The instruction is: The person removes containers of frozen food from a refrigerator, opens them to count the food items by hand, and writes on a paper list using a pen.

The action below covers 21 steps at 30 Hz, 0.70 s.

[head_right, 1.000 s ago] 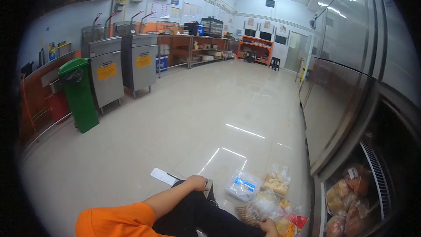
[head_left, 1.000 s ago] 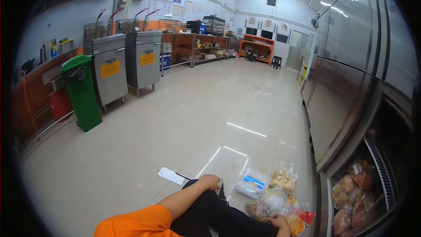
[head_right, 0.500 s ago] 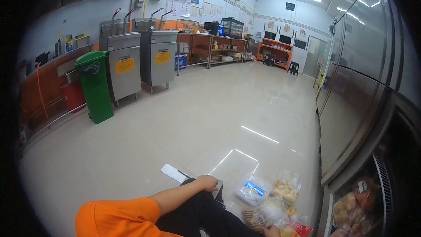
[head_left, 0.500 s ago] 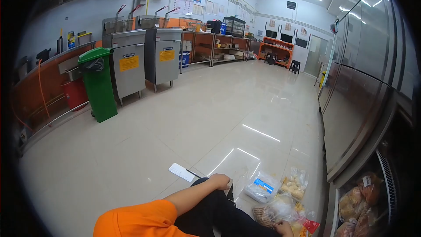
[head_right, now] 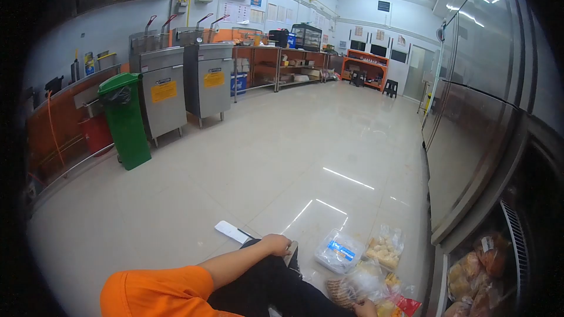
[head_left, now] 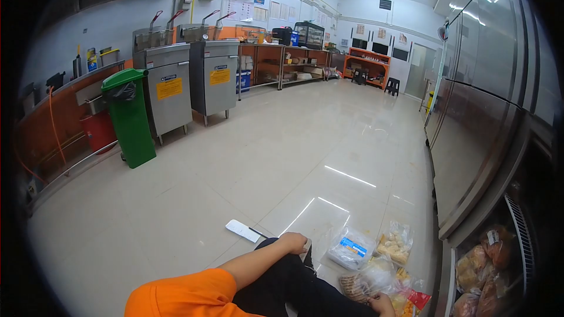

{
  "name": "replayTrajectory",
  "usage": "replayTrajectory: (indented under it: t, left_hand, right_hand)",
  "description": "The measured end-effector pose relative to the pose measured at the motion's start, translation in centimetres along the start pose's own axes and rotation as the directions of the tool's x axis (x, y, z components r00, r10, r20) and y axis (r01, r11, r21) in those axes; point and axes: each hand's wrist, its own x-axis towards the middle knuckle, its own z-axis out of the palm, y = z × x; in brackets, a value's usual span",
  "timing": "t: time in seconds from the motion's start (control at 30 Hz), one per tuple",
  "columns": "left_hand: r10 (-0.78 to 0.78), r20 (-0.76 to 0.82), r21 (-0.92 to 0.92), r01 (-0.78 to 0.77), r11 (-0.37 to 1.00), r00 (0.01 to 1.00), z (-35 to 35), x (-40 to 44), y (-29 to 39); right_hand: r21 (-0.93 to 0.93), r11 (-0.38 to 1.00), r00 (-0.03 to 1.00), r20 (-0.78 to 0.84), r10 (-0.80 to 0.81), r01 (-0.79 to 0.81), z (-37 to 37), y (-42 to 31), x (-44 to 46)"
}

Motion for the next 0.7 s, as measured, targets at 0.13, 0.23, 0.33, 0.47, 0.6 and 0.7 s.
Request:
replayTrajectory:
  t: [0.13, 0.23, 0.33, 0.47, 0.6, 0.7]
  left_hand:
    - [0.0, -0.009, -0.001, 0.0, 1.0, 1.0, 0.1, 0.0, 0.1]
    - [0.02, -0.025, 0.007, -0.02, 1.0, 0.999, 0.6, 0.5, -0.4]
    - [0.008, -0.035, 0.001, -0.008, 1.0, 0.999, 0.6, 0.3, -0.2]
    - [-0.006, -0.023, 0.011, 0.006, 1.0, 1.0, 0.9, 0.6, -0.4]
    - [-0.108, -0.163, 0.012, 0.112, 0.994, 0.981, 0.2, -1.5, -0.2]
    - [-0.229, -0.119, -0.182, 0.205, 0.962, 0.966, -2.6, -6.2, -0.2]
  right_hand:
    - [0.265, 0.964, 0.994, -0.108, -0.011, 0.039, 3.6, 4.5, 4.1]
    - [0.241, 0.969, 0.991, -0.127, -0.031, 0.061, 3.9, 5.0, 4.7]
    - [0.23, 0.971, 0.992, -0.122, -0.032, 0.059, 4.2, 5.4, 5.2]
    - [0.24, 0.971, 0.998, -0.068, -0.001, 0.017, 4.0, 5.4, 5.1]
    - [-0.006, 0.998, 0.998, -0.006, 0.069, -0.069, 1.0, 0.3, -0.2]
    - [-0.162, 0.986, 0.999, 0.019, 0.036, -0.032, 2.7, 3.2, 1.3]
